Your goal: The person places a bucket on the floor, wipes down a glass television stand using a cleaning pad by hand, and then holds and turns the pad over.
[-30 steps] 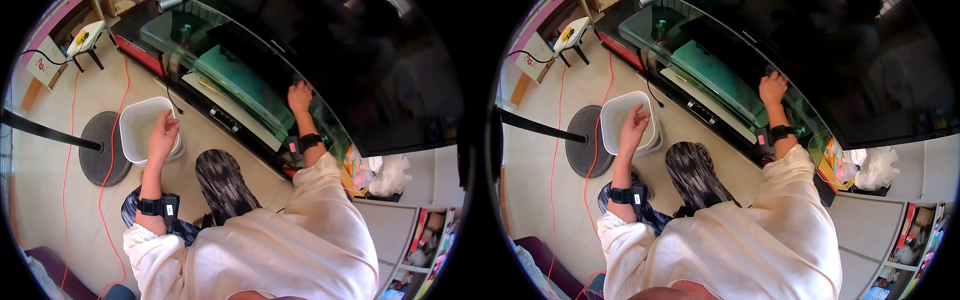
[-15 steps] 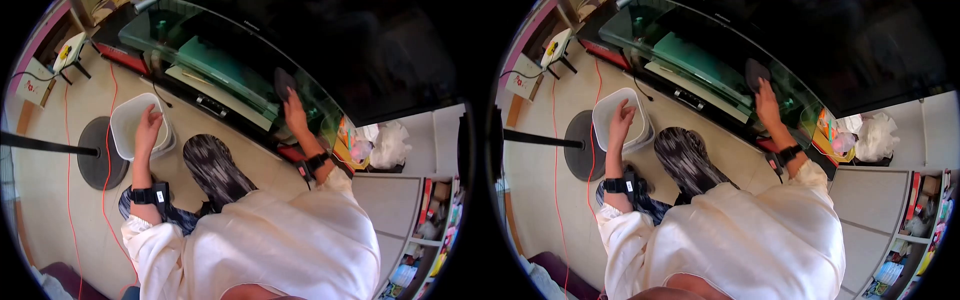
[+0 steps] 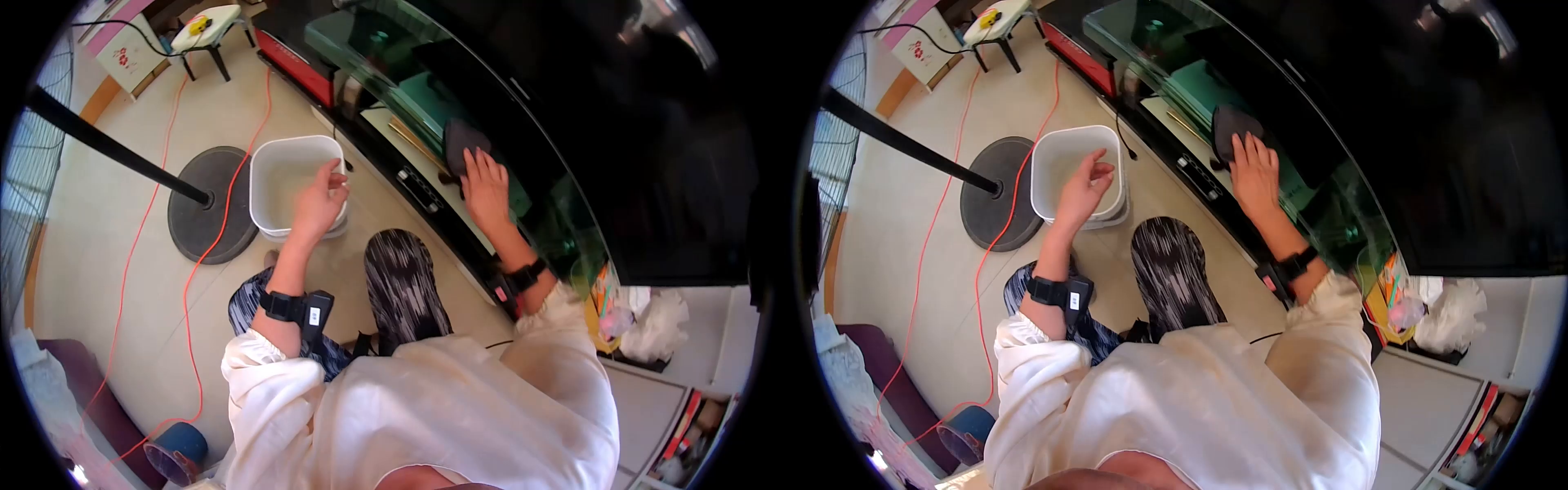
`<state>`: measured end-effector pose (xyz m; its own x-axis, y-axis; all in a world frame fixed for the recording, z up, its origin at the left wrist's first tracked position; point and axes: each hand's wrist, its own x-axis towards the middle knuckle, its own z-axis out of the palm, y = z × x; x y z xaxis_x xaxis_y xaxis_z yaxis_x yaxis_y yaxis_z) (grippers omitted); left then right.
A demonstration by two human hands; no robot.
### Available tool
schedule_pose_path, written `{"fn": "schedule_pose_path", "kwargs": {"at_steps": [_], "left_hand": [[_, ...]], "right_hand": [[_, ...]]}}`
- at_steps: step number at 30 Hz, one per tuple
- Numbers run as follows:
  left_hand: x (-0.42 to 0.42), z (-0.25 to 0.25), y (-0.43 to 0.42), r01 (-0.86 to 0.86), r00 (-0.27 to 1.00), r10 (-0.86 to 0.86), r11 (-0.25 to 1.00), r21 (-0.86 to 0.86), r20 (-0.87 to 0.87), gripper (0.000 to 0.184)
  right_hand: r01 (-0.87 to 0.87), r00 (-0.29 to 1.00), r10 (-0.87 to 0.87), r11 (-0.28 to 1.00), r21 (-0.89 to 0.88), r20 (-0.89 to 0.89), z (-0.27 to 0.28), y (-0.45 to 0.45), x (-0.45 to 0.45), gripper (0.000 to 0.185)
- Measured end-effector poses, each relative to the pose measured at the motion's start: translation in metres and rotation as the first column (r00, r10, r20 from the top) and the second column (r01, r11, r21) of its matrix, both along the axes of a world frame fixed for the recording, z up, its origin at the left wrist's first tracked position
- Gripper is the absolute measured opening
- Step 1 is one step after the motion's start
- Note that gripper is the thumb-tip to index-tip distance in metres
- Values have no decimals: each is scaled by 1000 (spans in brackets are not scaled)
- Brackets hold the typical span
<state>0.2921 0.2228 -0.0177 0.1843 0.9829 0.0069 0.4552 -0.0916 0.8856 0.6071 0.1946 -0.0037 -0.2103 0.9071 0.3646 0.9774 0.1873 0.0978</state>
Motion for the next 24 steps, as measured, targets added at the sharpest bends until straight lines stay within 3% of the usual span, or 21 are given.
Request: {"fn": "schedule_pose_path", "kwargs": {"at_steps": [6,17,21,24], "left_hand": [[0,13,1,-33,998,35,999,-41,46,48],[-6,26,3,-102,990,107,993,-58,96,50],[-7,29,8,-86,990,94,994,-72,105,50],[-9,29,15,-107,990,115,990,-97,80,51]], "right_hand": [[-57,997,59,998,31,-57,-20,153,-48,53],[-207,977,207,978,-16,-43,-29,329,-154,63],[-221,975,222,975,33,-15,-37,380,-188,65],[-262,964,267,953,149,-15,-37,411,-203,57]]}}
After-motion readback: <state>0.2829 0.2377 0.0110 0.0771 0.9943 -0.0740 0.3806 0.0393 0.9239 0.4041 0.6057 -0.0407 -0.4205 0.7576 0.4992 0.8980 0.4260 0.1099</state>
